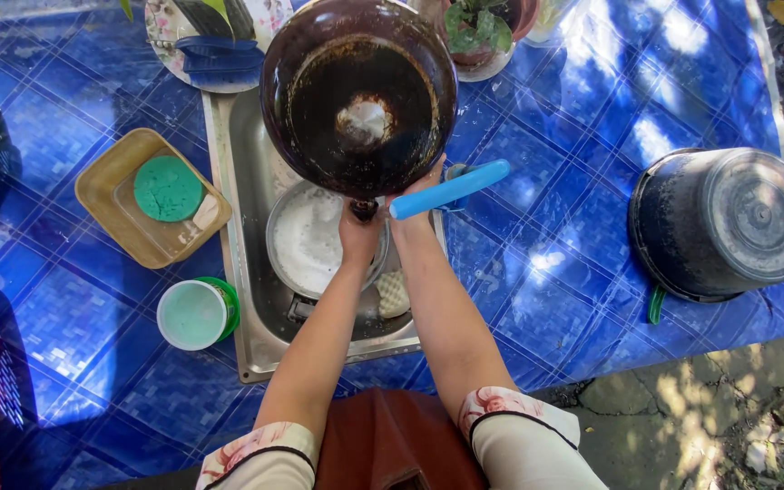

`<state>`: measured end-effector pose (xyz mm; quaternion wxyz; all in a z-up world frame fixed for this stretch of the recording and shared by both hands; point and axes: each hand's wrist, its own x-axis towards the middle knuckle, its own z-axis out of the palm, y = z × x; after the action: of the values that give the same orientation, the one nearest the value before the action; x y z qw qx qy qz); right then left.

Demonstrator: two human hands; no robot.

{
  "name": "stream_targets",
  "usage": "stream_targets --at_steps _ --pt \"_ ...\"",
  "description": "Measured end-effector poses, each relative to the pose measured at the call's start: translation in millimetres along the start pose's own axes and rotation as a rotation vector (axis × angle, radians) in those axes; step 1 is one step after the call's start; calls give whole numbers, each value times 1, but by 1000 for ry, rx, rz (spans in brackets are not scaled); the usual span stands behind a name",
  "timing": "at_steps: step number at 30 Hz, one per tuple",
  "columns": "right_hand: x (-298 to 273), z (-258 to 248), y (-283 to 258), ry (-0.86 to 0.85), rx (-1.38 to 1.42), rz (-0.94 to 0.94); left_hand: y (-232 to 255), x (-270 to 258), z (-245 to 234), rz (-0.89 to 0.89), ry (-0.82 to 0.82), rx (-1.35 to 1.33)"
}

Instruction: The person scrubs a pot, a pan, and a plastic container with a sponge in a sink, rinsing each under a faucet. After cleaning the pot and pan, they set them on the table and finish by washing the container.

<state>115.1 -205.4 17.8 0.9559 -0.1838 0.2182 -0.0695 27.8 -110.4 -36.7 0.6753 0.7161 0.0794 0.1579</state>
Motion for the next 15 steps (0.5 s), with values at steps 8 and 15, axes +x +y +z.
stream_targets --at_steps 8,15 --pt "-12 24 -4 263 -171 71 0 -41 -19 -233 -172 277" --pt "0 -104 51 39 -91 140 3 -32 -56 -194 86 258"
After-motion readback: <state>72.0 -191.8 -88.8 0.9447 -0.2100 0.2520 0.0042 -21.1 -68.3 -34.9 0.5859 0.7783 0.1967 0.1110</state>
